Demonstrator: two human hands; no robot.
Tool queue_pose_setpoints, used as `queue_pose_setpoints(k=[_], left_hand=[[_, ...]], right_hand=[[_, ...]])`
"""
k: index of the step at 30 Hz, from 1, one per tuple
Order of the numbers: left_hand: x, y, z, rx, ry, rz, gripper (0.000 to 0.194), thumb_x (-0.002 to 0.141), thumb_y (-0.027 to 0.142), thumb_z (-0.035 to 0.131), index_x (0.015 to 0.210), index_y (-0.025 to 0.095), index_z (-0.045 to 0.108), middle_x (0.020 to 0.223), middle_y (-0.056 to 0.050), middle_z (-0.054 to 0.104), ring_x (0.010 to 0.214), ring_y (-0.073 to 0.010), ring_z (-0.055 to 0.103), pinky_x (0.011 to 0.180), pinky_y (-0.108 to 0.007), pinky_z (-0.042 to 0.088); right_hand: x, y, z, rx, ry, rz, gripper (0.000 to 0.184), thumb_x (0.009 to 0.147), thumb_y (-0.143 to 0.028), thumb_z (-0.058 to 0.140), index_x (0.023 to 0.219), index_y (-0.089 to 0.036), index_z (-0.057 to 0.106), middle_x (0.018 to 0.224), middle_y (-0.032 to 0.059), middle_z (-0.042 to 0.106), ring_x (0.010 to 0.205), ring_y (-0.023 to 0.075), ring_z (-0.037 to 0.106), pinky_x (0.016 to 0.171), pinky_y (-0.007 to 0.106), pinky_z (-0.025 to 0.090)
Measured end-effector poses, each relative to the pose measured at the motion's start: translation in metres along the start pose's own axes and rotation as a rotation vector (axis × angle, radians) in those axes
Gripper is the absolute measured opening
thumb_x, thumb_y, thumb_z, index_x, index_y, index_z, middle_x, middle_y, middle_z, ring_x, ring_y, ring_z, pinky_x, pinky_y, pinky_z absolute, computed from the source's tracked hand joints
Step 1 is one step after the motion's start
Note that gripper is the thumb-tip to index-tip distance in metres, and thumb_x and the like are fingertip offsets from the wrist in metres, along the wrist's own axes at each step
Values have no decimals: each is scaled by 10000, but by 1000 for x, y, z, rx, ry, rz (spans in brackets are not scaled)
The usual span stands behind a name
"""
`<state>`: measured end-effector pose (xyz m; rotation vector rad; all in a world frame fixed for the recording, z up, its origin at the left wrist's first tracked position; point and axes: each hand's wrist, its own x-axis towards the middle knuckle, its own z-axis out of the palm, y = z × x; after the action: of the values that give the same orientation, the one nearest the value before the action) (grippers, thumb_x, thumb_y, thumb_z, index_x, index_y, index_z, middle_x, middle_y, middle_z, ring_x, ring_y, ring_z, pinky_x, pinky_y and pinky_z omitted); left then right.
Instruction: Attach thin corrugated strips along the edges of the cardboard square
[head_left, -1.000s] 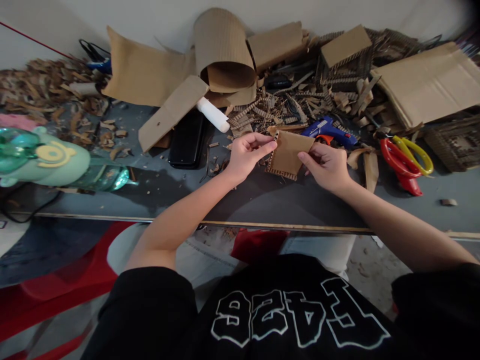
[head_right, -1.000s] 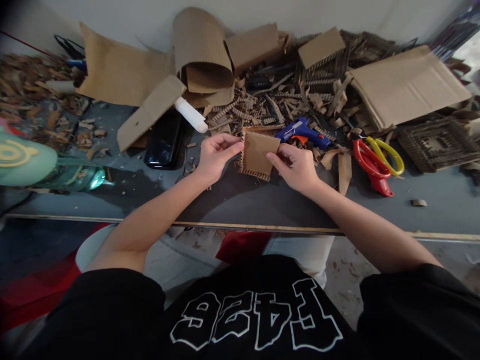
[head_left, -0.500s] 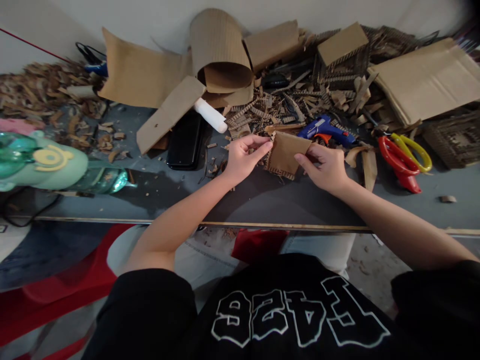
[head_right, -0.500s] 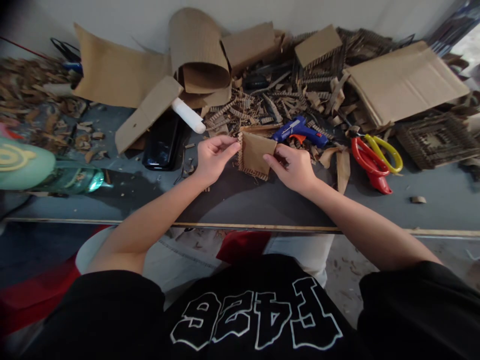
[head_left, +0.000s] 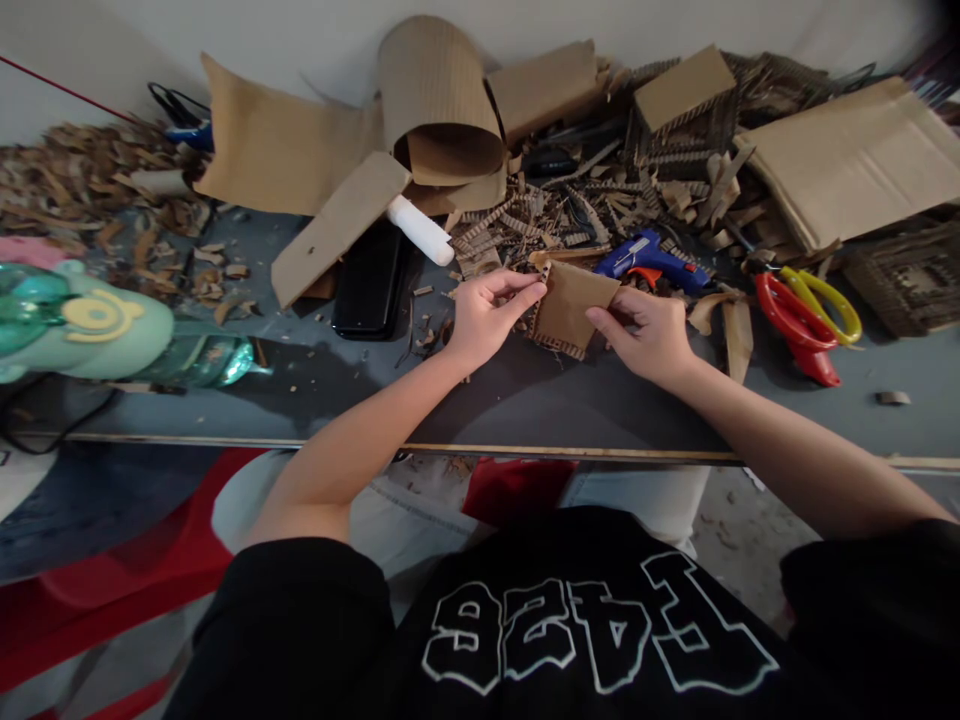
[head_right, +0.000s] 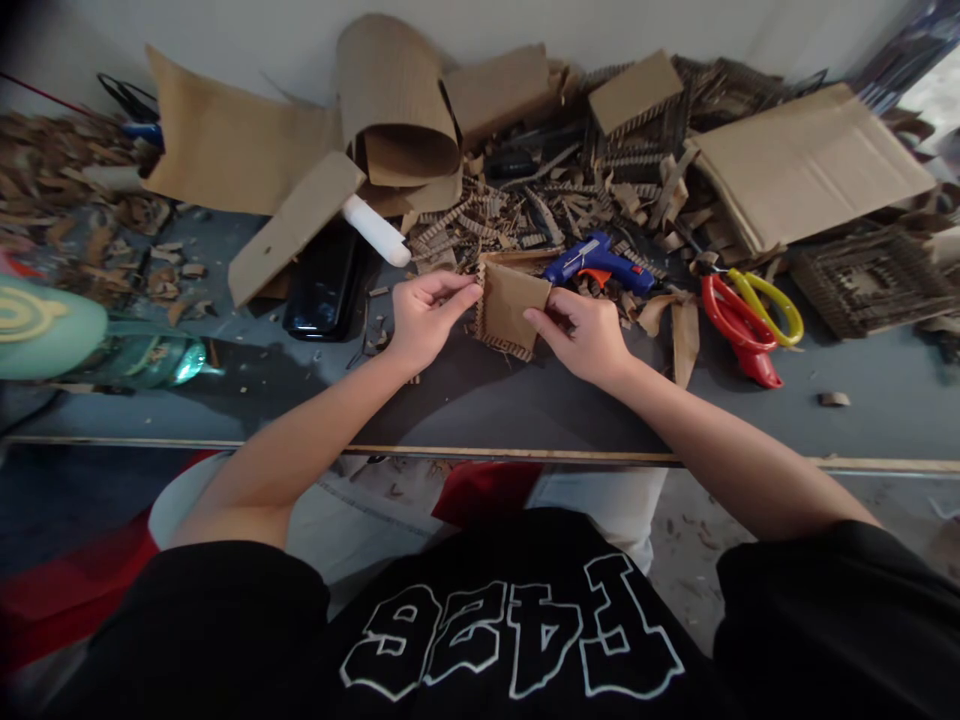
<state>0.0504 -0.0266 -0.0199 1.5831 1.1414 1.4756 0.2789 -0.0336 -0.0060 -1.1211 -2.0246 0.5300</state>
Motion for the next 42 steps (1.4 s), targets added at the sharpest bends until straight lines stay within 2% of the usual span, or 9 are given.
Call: queue_pose_setpoints(k=[4, 9, 14, 22, 30, 37, 42], left_hand=[[1, 2, -1, 13, 16, -8, 419, 747, 623, 774, 853, 218, 784, 814, -26, 771, 689, -120, 669, 615, -249, 509], [2, 6, -3, 3, 68, 56, 328, 745, 538, 813, 823, 221, 784, 797, -21, 774, 684, -108, 670, 594, -234, 480], [3, 4, -1, -69, 71, 63, 246, 746, 458, 836, 771, 218, 792, 837, -32, 799, 785, -134, 735, 630, -229, 499], [6, -5, -1, -138, 34, 59, 222, 740, 473, 841, 759, 257, 798, 883, -6, 804, 856, -141, 741, 732, -260, 537], [7, -6, 0, -170, 18, 37, 218, 738, 480, 843, 770, 268, 805, 879, -2, 805, 807, -119, 721, 716, -245, 519], [6, -6, -2, -89, -2, 80, 280, 769, 512, 810, 759, 235, 777, 885, -18, 790, 885, -146, 715, 741, -269, 519], [4, -6, 0, -136, -74, 47, 414, 765, 581, 794, 994, 243, 722, 945, -13, 749, 814, -124, 699, 663, -236, 505]], right_hand=[[0, -1, 0, 44, -7, 39, 345, 920, -486, 577, 758, -186, 632, 636, 17, 635, 513, 126, 541, 487, 261, 370], [-1, -1, 0, -3, -33, -6, 337, 914, -454, 579, 758, -167, 662, 672, 34, 659, 560, 136, 577, 526, 258, 400], [-1, -1, 0, -70, -35, -39, 349, 918, -443, 562, 723, -166, 647, 685, 48, 674, 582, 143, 600, 545, 255, 402], [-3, -1, 0, -103, -17, -78, 342, 915, -418, 563, 685, -169, 613, 659, 53, 663, 552, 142, 594, 515, 246, 382], [-3, 0, 1, -89, -2, -106, 329, 915, -407, 574, 680, -177, 588, 628, 37, 625, 535, 131, 564, 510, 250, 363], [-3, -1, 0, -31, -26, -55, 310, 911, -422, 579, 716, -182, 599, 646, 37, 622, 555, 143, 565, 520, 269, 375], [0, 0, 1, 143, -3, 86, 395, 925, -563, 566, 820, -187, 629, 630, 16, 603, 501, 134, 541, 465, 268, 387]])
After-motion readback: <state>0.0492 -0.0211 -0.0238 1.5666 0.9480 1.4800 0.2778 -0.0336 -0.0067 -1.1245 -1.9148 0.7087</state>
